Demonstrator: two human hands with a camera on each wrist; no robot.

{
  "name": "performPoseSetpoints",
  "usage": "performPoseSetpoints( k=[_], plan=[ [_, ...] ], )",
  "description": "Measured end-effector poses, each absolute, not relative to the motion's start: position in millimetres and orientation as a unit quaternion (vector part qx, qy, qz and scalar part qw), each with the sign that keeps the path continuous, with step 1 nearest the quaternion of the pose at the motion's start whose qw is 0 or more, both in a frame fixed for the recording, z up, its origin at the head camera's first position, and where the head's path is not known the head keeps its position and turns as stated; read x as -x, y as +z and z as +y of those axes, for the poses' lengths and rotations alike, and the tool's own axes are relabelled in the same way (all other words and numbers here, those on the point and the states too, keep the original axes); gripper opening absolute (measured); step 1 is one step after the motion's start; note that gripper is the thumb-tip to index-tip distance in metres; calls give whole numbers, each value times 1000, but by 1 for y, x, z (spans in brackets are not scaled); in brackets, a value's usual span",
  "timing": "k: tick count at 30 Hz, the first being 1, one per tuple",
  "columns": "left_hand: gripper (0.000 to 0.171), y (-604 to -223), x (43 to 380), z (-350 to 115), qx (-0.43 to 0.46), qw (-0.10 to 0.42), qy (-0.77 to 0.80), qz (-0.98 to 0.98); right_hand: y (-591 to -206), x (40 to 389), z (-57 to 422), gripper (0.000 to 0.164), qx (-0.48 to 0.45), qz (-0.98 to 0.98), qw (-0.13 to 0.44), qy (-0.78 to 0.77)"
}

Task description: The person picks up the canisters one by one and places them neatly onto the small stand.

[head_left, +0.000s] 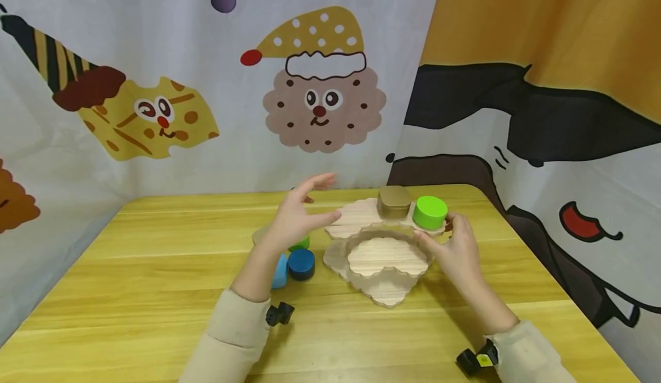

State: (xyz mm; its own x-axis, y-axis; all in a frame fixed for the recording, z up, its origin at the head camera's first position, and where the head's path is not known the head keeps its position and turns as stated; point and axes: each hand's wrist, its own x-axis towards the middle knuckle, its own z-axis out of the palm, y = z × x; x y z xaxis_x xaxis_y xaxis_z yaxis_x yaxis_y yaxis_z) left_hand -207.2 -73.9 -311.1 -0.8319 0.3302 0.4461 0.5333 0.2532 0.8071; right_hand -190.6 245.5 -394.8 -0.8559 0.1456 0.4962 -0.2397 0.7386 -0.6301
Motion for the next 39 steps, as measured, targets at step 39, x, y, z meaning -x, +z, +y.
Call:
performPoseSetpoints(
  k=[39],
  plan=[
    [66,-370,217,-192,152,14,-503,-850,-393,191,244,68,-21,-894,268,359]
  ],
)
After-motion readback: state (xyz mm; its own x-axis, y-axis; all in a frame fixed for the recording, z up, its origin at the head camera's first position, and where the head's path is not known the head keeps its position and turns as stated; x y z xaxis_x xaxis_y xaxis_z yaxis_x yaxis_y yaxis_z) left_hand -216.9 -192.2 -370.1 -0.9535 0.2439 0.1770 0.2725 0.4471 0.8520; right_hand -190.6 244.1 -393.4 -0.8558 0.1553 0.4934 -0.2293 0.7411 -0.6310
